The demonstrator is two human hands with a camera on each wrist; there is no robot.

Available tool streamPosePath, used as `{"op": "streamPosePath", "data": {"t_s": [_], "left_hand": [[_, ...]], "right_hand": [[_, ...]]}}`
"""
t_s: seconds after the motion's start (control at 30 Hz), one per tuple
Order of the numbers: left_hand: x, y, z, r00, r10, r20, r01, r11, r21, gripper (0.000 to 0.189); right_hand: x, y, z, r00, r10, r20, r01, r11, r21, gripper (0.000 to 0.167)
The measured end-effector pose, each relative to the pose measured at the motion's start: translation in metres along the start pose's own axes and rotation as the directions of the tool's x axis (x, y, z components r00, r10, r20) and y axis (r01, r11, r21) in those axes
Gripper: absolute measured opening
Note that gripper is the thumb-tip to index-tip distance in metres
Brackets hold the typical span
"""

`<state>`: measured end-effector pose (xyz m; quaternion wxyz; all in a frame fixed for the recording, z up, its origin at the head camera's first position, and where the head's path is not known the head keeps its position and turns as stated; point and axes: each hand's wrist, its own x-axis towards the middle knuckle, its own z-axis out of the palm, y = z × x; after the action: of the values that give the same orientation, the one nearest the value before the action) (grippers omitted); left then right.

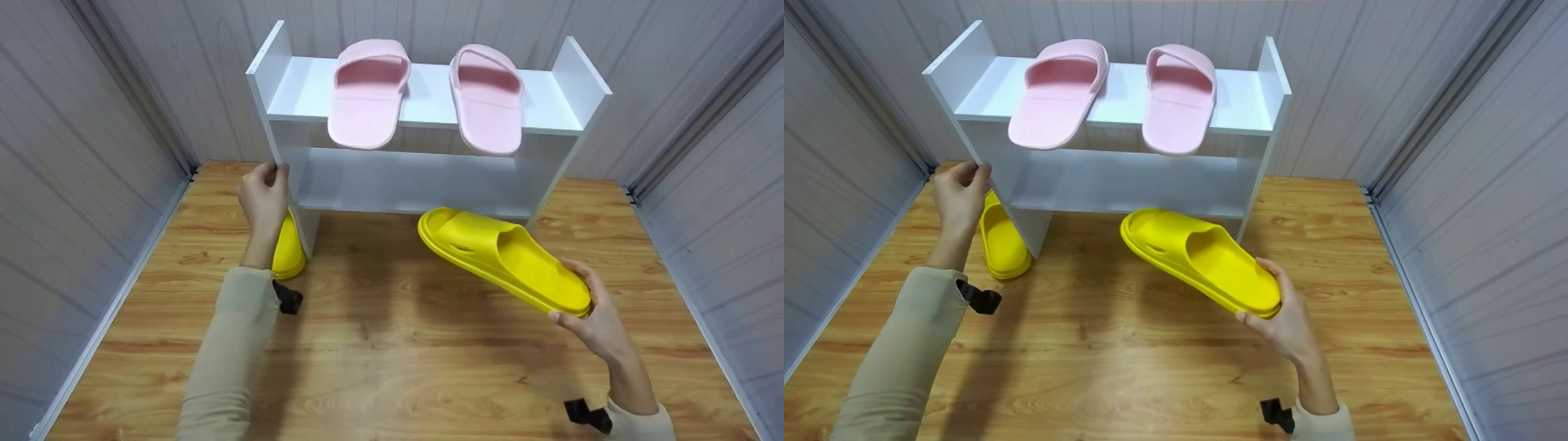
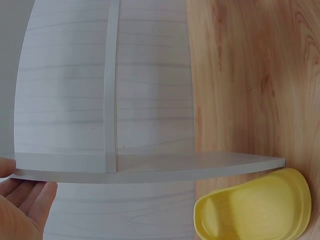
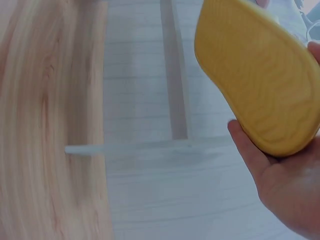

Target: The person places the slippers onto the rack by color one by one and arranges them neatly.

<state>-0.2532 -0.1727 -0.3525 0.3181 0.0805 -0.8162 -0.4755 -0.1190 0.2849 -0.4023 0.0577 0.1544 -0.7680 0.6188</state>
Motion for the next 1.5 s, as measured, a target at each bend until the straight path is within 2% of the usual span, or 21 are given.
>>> {"op": "streamPosePath", "data": {"t_s": [0.17, 0.33, 0.43, 0.57, 0.67, 0.93, 1.17, 1.37, 1.5], "left_hand": [[0.000, 0.000, 0.001, 1.000, -0.001, 0.002, 0.001, 1.000, 0.001, 0.023], [0.000, 0.000, 0.000, 1.000, 0.001, -0.002, -0.001, 1.000, 0.018, 0.023], [0.000, -0.001, 0.001, 1.000, -0.002, -0.004, 0.002, 1.000, 0.020, 0.023], [-0.001, -0.001, 0.001, 1.000, -0.011, 0.003, 0.011, 1.000, 0.015, 0.023], [0.000, -0.001, 0.002, 1.000, -0.021, 0.010, 0.021, 1.000, 0.015, 0.023], [0.000, -0.001, 0.001, 0.999, -0.038, 0.018, 0.038, 0.999, 0.017, 0.025], [0.000, -0.002, 0.001, 1.000, -0.014, -0.001, 0.014, 1.000, 0.014, 0.023], [0.000, -0.002, 0.002, 1.000, 0.014, -0.010, -0.014, 1.000, 0.020, 0.022], [0.000, -0.002, 0.001, 1.000, -0.003, 0.002, 0.003, 1.000, 0.023, 0.023]], "right_hand": [[0.002, 0.001, 0.013, 0.994, 0.018, -0.106, -0.024, 0.998, -0.061, 0.073], [0.006, 0.006, 0.026, 0.975, 0.022, -0.221, -0.050, 0.991, -0.120, 0.073], [0.010, 0.010, 0.036, 0.959, 0.000, -0.283, -0.044, 0.988, -0.150, 0.074], [0.016, 0.015, 0.051, 0.927, -0.052, -0.372, -0.053, 0.963, -0.265, 0.075], [0.020, 0.019, 0.063, 0.901, -0.077, -0.428, -0.068, 0.947, -0.315, 0.075], [0.031, 0.028, 0.087, 0.849, -0.124, -0.514, -0.059, 0.944, -0.324, 0.076], [0.042, 0.035, 0.101, 0.809, -0.152, -0.568, -0.063, 0.938, -0.341, 0.079], [0.053, 0.037, 0.111, 0.791, -0.141, -0.596, -0.092, 0.935, -0.343, 0.080], [0.060, 0.037, 0.118, 0.780, -0.138, -0.610, -0.113, 0.928, -0.355, 0.081]]}}
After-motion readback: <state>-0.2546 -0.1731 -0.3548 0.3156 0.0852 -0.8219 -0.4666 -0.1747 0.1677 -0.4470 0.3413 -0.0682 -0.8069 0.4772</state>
